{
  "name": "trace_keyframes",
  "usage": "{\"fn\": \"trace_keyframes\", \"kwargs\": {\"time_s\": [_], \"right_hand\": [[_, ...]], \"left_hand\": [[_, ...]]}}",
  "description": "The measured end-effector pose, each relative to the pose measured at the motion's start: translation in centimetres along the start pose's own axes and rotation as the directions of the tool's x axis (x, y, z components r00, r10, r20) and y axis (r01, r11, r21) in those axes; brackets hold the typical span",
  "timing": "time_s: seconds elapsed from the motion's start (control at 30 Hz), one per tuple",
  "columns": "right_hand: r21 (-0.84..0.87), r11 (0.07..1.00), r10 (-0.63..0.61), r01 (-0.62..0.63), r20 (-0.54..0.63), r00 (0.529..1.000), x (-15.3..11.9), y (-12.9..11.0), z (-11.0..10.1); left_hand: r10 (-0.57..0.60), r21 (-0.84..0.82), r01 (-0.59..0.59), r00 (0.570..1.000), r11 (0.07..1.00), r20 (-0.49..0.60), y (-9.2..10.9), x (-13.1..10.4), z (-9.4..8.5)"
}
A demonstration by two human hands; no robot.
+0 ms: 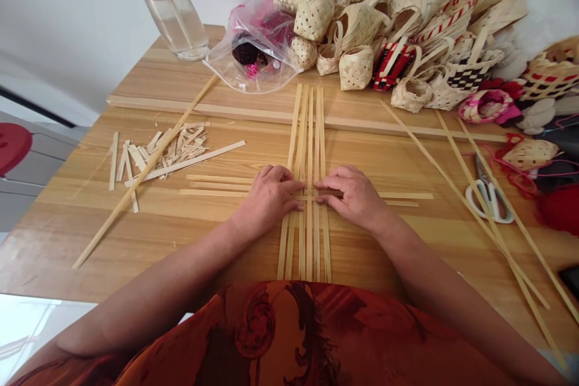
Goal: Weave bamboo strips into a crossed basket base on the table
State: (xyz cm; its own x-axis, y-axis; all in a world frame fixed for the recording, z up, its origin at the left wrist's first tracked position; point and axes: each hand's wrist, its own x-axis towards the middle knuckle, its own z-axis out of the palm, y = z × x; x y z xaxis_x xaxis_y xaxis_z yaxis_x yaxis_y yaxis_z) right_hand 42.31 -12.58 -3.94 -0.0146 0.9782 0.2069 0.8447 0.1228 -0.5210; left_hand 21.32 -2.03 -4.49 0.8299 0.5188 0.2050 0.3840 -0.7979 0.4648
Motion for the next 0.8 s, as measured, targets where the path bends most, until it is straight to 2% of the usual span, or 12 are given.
{"fn": "trace_keyframes", "kwargs": {"time_s": [0.37, 0.63, 0.8], "right_hand": [[-0.019, 1.0, -0.02, 0.02, 0.009, 1.0, -0.2, 0.1, 0.2], [-0.03, 0.999, -0.045, 0.043, -0.08, 0.996, -0.6, -0.5, 0.2], [-0.055, 0.995, -0.088, 0.088, 0.0, 0.996, -0.4, -1.0, 0.3]], "left_hand": [[0.002, -0.008, -0.002, 1.0, 1.0, 0.009, -0.1, 0.0, 0.0], [-0.13, 0.092, 0.132, 0.991, 0.987, -0.028, -0.5, 0.2, -0.5], [-0.11, 0.129, 0.11, 0.994, 0.986, -0.002, -0.6, 0.3, -0.7]]}}
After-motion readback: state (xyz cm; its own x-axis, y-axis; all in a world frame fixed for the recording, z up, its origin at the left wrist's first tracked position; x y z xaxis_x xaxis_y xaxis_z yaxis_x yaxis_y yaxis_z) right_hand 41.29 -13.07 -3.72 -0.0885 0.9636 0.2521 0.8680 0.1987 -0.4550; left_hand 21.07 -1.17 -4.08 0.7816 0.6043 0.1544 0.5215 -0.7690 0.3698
